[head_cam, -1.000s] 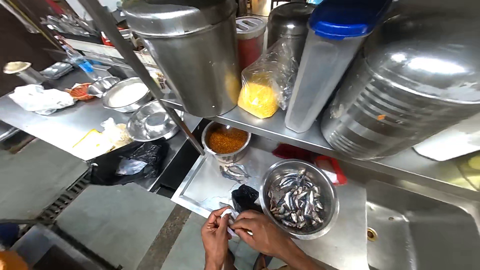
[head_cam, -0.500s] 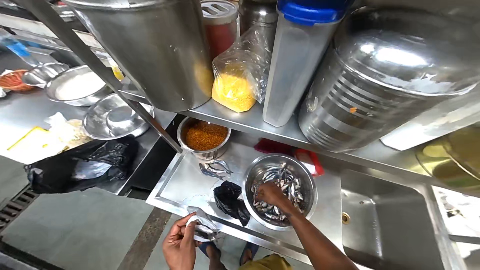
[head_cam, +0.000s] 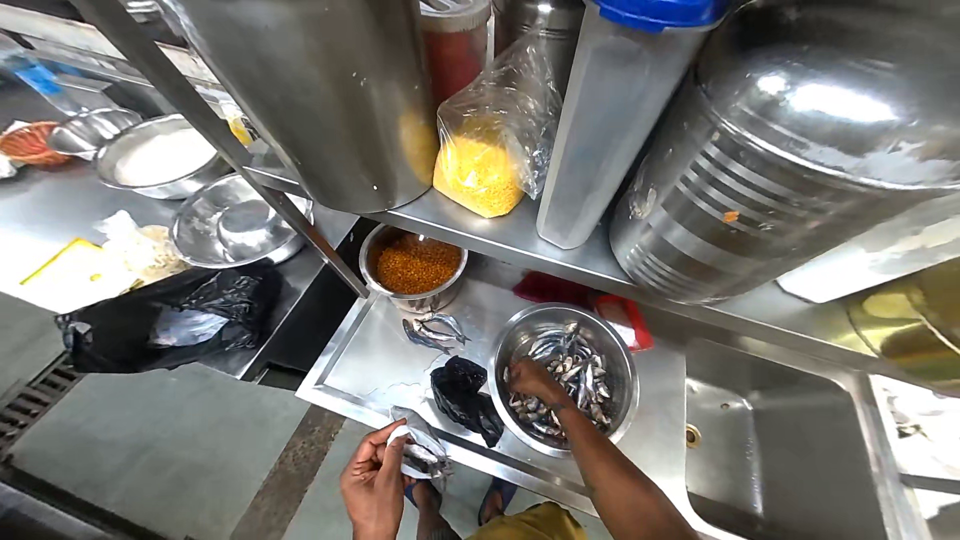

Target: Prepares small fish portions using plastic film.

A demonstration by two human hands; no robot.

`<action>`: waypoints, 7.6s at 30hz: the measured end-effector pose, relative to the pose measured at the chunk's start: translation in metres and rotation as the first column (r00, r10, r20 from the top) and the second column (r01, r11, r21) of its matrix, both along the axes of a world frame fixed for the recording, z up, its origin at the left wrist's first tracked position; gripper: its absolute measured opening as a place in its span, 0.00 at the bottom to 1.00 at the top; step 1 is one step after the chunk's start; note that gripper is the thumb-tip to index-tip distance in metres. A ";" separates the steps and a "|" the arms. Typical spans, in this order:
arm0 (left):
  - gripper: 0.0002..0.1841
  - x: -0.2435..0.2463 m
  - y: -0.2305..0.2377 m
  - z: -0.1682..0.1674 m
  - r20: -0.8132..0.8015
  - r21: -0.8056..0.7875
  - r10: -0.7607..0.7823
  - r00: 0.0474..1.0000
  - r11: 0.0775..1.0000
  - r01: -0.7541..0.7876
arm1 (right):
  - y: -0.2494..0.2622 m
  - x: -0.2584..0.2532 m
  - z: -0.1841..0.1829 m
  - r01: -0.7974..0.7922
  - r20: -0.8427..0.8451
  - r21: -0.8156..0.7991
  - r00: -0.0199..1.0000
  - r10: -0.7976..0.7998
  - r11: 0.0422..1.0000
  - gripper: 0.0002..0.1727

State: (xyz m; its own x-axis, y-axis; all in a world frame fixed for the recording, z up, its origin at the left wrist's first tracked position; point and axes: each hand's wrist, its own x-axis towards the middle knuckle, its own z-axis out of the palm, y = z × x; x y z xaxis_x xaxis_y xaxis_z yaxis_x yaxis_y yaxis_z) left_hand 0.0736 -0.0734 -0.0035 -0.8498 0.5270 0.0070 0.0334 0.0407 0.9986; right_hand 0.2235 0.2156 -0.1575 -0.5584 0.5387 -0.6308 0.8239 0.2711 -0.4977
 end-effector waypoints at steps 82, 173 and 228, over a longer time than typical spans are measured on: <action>0.12 -0.008 -0.006 0.007 -0.296 -0.414 -0.225 0.928 0.906 0.087 | -0.153 -0.043 0.171 -0.014 -0.405 0.202 0.909 0.096 0.979 0.13; 0.12 -0.027 0.004 0.008 -0.126 -0.236 -0.217 0.968 0.954 0.183 | -0.143 -0.057 0.179 -0.113 -0.287 0.323 0.934 0.212 0.940 0.15; 0.39 -0.421 -0.105 0.045 -0.448 -0.518 0.061 0.892 0.795 -0.315 | -0.211 -0.291 0.136 0.319 -0.166 -0.792 0.707 -0.687 0.520 0.34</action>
